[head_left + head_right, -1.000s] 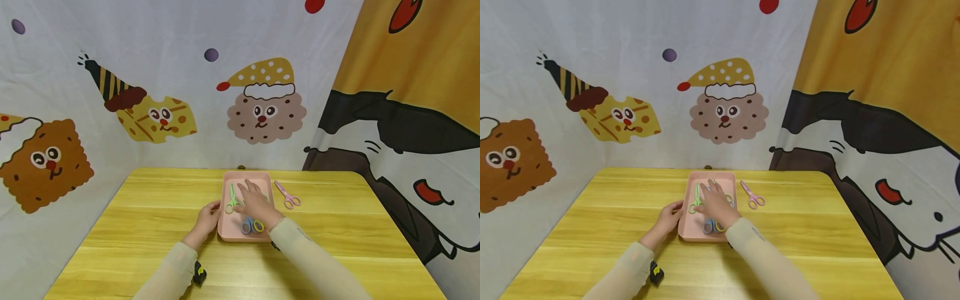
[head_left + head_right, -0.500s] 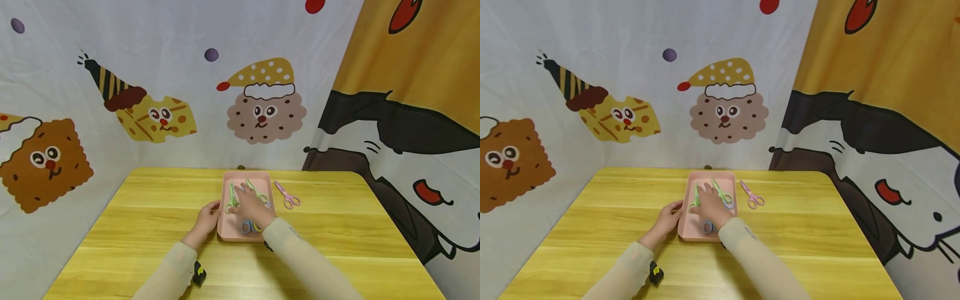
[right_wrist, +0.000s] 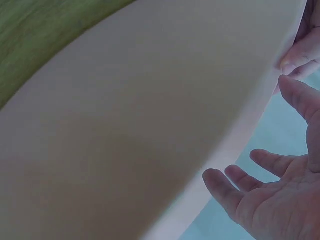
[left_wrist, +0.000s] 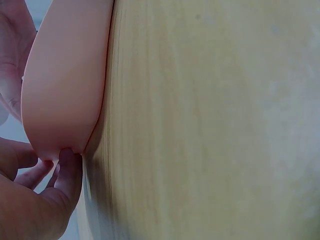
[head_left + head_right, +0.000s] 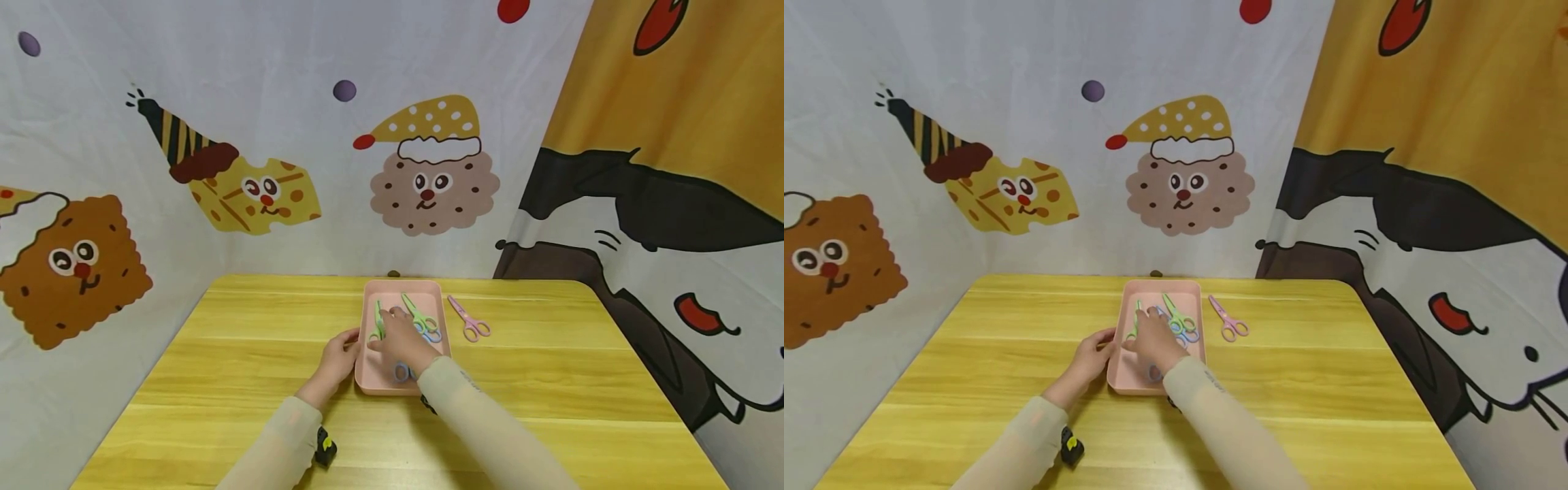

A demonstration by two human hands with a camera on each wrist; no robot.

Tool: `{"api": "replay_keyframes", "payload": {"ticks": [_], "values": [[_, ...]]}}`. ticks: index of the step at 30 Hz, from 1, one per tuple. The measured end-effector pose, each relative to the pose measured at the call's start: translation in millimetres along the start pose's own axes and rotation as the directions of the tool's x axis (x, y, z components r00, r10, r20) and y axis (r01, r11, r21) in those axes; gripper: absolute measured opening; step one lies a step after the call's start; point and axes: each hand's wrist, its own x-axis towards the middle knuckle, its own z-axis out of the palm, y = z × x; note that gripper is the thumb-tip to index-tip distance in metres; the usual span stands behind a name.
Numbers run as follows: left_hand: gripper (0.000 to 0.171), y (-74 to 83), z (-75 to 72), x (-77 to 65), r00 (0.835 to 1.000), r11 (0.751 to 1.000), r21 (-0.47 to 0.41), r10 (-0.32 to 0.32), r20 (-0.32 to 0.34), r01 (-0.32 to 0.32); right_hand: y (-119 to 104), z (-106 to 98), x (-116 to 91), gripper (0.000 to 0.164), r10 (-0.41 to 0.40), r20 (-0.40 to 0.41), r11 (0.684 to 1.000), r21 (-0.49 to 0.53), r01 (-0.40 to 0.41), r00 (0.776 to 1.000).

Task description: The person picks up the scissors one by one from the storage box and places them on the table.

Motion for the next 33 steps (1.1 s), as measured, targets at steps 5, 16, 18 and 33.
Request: {"api": "replay_keyframes", "payload": {"ticks": [5,16,18,33], "values": [[0.037,-1.2,0.8,1.7,1.000,1.000,0.001,0.001,-0.005,-0.001,-0.7,0.4,1.0,0.078,0.012,0.018,1.000,-0.012,-0.012,1.000],[0.036,-2.7,2.3,2.7,1.000,1.000,-0.015,0.019,-0.019,-0.019,-2.3,4.2,5.0,0.078,0.067,0.035,0.998,-0.010,-0.067,0.997],[0.036,-2.9,2.4,2.9,1.000,1.000,-0.021,0.013,-0.023,-0.013,-3.0,5.4,5.3,0.077,0.072,0.031,0.997,-0.004,-0.072,0.997],[0.036,-3.9,2.0,1.0,0.999,0.999,-0.011,0.039,-0.024,-0.040,-10.5,22.2,11.0,0.065,0.133,-0.009,0.990,-0.042,-0.133,0.991]]}}
